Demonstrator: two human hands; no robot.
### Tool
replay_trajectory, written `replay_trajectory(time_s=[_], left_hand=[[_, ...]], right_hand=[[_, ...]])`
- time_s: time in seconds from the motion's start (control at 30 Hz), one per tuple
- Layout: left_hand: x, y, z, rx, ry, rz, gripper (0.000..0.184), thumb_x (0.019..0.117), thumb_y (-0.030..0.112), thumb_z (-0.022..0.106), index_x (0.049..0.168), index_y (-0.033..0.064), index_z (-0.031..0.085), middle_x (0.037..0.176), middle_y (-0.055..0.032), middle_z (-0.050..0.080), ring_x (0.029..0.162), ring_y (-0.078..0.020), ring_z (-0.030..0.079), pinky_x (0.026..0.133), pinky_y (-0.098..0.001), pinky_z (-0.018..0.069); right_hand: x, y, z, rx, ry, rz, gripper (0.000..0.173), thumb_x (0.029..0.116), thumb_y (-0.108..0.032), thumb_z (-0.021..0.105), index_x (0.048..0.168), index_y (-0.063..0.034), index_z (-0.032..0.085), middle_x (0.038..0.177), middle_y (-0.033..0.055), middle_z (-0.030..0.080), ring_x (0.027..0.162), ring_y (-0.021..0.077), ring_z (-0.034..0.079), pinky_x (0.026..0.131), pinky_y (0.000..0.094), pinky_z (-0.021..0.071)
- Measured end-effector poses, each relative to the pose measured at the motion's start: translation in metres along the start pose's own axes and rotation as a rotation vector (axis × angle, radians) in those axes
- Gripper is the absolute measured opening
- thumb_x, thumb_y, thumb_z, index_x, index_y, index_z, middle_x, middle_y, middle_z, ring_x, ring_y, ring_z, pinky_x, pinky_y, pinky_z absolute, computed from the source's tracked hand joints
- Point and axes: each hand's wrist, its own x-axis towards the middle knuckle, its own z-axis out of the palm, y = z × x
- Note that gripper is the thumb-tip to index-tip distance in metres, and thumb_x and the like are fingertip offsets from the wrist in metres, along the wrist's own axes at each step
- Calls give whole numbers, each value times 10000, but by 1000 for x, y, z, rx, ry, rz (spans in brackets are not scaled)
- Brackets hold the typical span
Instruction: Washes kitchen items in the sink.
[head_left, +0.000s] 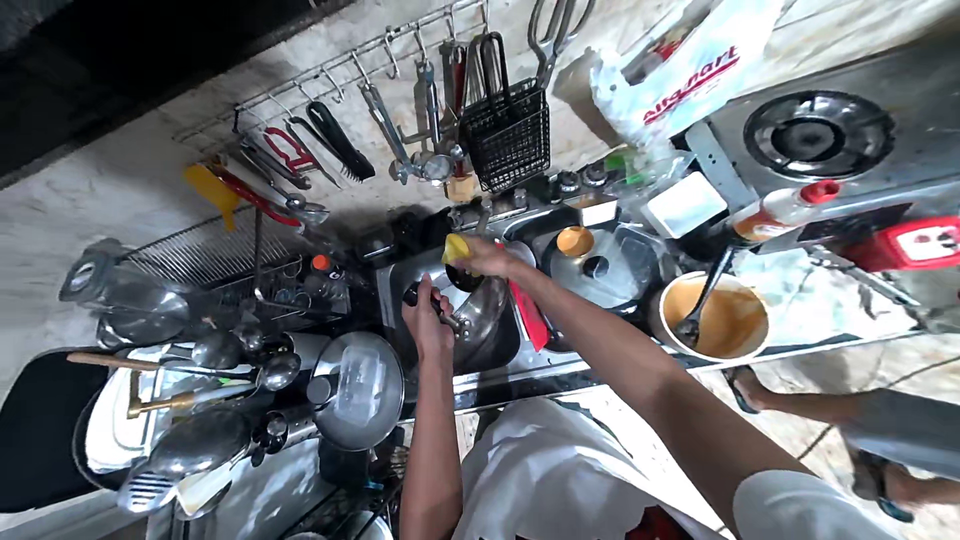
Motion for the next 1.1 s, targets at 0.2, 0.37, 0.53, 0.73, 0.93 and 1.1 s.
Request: replay_trajectory(time_s=[0.2,0.37,0.53,0.73,0.93,1.1], left_hand=[[-20,28,31,24,-12,31,157,1012,269,640,1018,127,574,667,-6,514,476,-110,499,434,-246,477],[-28,58,45,100,-159,-19,244,966,253,708,1143,135,589,788,-20,553,516,-90,498,444,-217,463],[-28,81,42,387,-356,22,253,937,241,751,1086,114,590,745,-37,556,509,-110,504,459,-241,478],[-17,95,13,820,-430,235,293,886,234,818,1087,93,657,719,-73,640,490,-151,544,452,-277,491],[-11,90,-30,1105,-316,744,293,814,252,849,1011,103,692,902,12,724,835,-86,700,790,-326,607],[-12,80,-57,1069,-150,1096,243,806,205,806,953,44,698,847,-13,725,776,-57,700,719,-275,605]], right_hand=[[-16,-36,-35,43,-29,-48,384,1003,-226,681,1311,-14,592,1007,166,705,775,238,685,751,440,599],[-42,-74,-49,-219,92,-41,565,1056,-536,492,1147,-20,705,1069,206,704,1023,346,682,955,594,517],[-74,-66,-44,-25,-2,-37,428,1058,-424,563,1276,-67,651,1041,160,707,851,267,699,801,495,596],[-90,-8,7,244,34,2,454,1006,-231,672,1437,-189,537,1062,134,691,755,237,658,671,440,582],[-69,30,66,145,198,292,565,1075,-539,422,1192,-64,704,1065,203,704,961,345,679,876,579,537],[-56,63,108,-5,100,158,667,1046,-612,430,1478,-112,515,1393,202,611,1309,371,577,1117,602,437]])
